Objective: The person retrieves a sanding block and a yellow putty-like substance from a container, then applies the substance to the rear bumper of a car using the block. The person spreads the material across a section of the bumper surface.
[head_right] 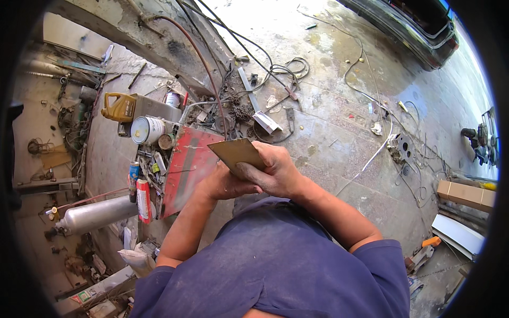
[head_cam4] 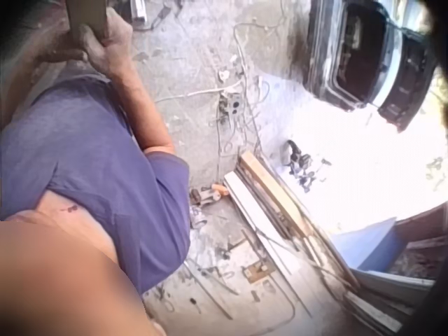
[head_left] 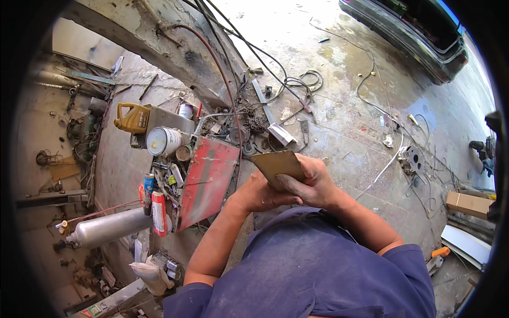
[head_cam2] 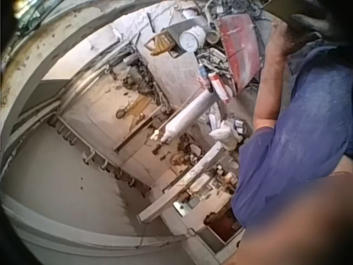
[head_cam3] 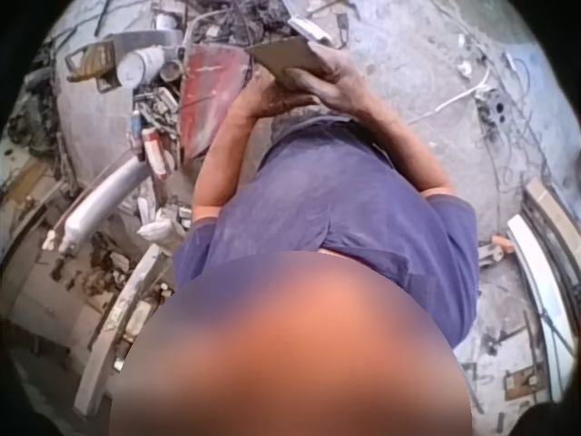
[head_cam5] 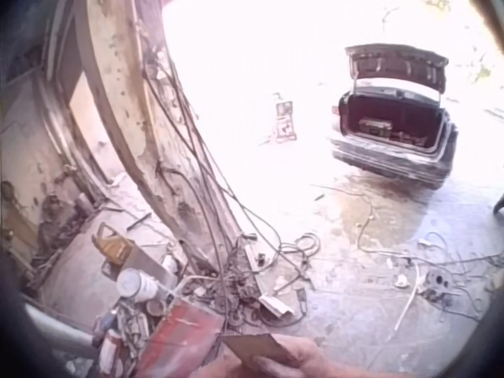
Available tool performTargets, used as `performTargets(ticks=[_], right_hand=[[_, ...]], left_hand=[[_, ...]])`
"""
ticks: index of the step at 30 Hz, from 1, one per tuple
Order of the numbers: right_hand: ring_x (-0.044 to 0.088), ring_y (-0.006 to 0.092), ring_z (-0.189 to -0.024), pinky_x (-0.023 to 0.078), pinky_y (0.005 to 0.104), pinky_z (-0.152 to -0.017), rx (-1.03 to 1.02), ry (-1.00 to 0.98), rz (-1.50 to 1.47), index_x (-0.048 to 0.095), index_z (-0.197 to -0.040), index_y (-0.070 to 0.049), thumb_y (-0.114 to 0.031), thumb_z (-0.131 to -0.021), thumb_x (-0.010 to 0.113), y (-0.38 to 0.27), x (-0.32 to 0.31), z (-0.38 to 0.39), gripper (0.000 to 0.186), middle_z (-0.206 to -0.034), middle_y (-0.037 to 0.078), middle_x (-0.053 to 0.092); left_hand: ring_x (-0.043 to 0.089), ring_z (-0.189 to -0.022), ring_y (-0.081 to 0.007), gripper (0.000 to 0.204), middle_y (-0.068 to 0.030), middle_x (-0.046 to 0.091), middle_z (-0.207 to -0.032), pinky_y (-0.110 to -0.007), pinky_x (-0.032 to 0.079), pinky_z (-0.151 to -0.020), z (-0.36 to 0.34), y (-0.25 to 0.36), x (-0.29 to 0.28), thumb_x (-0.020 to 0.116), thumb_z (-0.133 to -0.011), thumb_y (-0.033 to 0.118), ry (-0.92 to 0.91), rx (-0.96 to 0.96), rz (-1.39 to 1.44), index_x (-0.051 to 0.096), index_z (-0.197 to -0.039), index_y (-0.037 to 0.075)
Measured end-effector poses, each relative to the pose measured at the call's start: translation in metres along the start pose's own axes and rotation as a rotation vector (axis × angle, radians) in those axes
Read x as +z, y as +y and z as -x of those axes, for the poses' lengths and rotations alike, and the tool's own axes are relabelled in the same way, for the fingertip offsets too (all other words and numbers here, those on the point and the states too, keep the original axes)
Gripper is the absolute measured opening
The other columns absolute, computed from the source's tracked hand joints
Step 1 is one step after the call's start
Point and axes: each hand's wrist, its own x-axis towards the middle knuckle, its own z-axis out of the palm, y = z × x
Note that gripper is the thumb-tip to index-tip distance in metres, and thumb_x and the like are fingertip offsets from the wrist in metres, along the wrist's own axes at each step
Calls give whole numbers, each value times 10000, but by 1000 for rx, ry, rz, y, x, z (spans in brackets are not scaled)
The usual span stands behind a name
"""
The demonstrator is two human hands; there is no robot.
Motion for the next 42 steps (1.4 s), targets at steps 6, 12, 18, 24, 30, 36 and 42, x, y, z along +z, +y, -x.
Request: performTargets(ticks=[6, 12, 18, 24, 30, 36, 42], right_hand=[[728, 114, -1107, 614, 333, -977, 247, 324, -374, 651, -1437, 32, -129, -1095, 735, 1, -16, -9, 386, -1253, 66, 783], [677, 90, -982, 585, 326, -848, 147, -132, 51, 692, -1314, 16, -121, -1073, 759, -13, -25, -2, 286, -1063, 41, 773], [755, 138, -1040, 651, 325, -896, 244, 448, -415, 616, -1496, 23, -177, -1140, 689, 4, -41, -5, 414, -1249, 82, 771], [748, 118, -997, 653, 320, -857, 302, 487, -434, 694, -1418, 22, -164, -1147, 674, 19, -27, 15, 329, -1214, 78, 784], [751, 127, -1090, 648, 328, -922, 254, 441, -440, 688, -1423, 39, -102, -1151, 655, 9, 1, 8, 308, -1258, 80, 793], [708, 87, -1101, 602, 290, -958, 235, 290, -267, 687, -1431, 26, -71, -1135, 686, 8, 8, 17, 311, -1253, 35, 791], [701, 74, -1077, 596, 283, -946, 226, 222, -278, 688, -1435, 30, -78, -1140, 684, 2, 2, 11, 313, -1210, 28, 802]], left_hand=[[685, -1206, -440, 963, -211, 684, -1297, -504, 593, -977, -13, 13, -13, 948, -800, 656, 147, -112, -214, 635, -1425, -6], [679, -1223, -396, 950, -186, 687, -1274, -489, 566, -1039, -14, 10, -20, 919, -818, 683, -128, -47, -284, 645, -1439, 18], [717, -1070, -194, 728, -109, 737, -1238, -341, 573, -1012, -4, 10, -12, 632, -1122, 608, 260, -277, 427, 628, -1519, -2], [709, -1180, -165, 729, -140, 766, -1323, -370, 577, -1064, -15, 5, 14, 364, -1238, 555, 740, -279, 597, 529, -1623, -41], [606, -1390, -209, 739, -161, 662, -1512, -371, 457, -1213, -23, 20, 30, 359, -1245, 520, 674, -242, 443, 419, -1704, -57], [601, -1423, -186, 714, -194, 609, -1640, -360, 462, -1206, -22, 21, 33, 372, -1250, 489, 609, -202, 311, 421, -1710, -56], [587, -1429, -196, 779, -113, 620, -1584, -374, 451, -1234, -16, 11, 25, 340, -1229, 583, 431, -210, 744, 409, -1732, -9]])
